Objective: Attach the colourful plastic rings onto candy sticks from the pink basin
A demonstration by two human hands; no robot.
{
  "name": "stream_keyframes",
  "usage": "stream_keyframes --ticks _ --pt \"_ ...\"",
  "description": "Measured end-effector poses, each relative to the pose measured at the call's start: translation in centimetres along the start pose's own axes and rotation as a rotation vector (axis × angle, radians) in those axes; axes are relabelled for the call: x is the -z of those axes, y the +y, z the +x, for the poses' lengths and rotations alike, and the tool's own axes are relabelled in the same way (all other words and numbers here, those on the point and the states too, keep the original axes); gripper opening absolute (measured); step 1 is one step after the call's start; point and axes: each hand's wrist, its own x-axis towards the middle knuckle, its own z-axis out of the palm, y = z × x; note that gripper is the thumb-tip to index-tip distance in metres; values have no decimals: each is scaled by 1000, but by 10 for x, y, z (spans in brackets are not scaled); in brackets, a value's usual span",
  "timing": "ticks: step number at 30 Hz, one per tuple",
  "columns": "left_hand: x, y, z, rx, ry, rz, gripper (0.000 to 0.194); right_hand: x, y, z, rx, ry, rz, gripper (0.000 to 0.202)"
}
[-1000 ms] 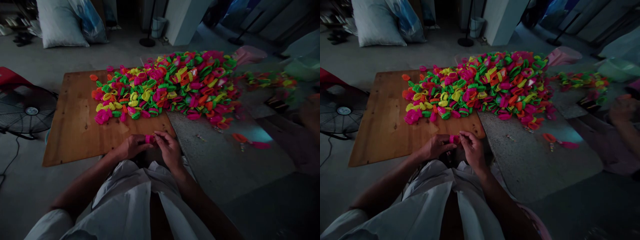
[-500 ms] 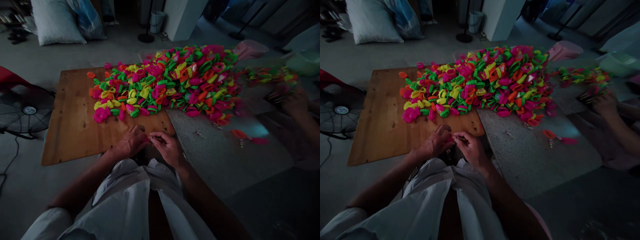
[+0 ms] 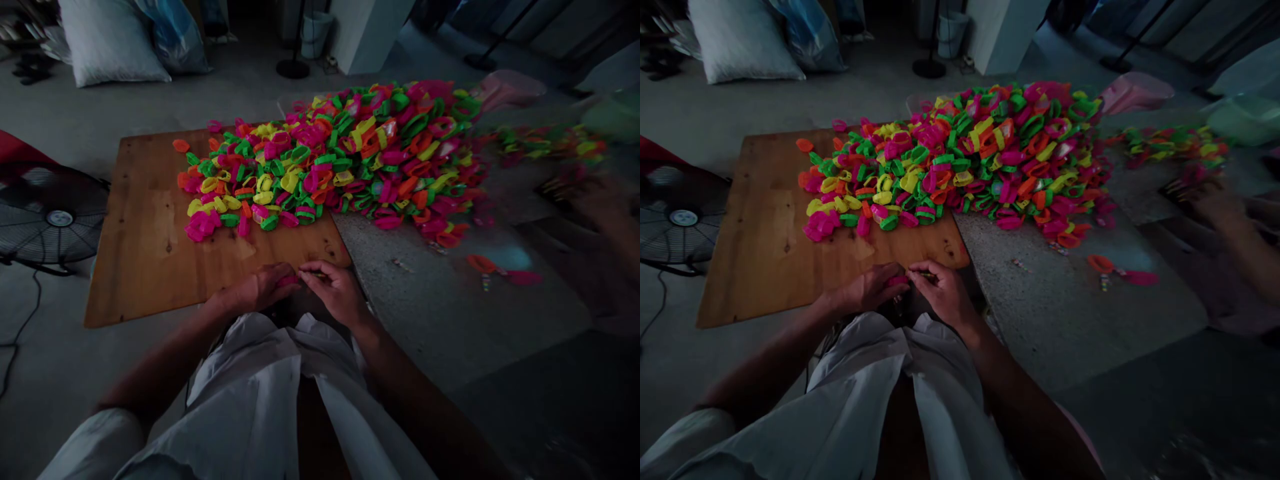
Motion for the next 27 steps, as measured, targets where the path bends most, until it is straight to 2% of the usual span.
stream_keyframes --ticks 6,11,15,18,20,23,27 --pt "3 -2 2 -50 -19 21 23 0 1 0 68 -22 -114 21" --pt "3 -9 0 -30 -40 38 20 1 0 0 139 -66 -215 17" --pt "-1 -9 -1 28 -26 31 14 7 -1 0 98 -158 -195 18" --pt "-4 -7 -2 60 4 46 27 12 0 0 62 -200 -160 20" --pt "-7 -7 -2 53 -2 75 27 14 2 0 62 -208 -160 21" --pt "-11 -12 -3 23 -17 130 15 15 4 1 67 -223 -167 22" --pt "-18 -20 -4 -23 -8 146 16 15 4 2 59 -239 -158 21"
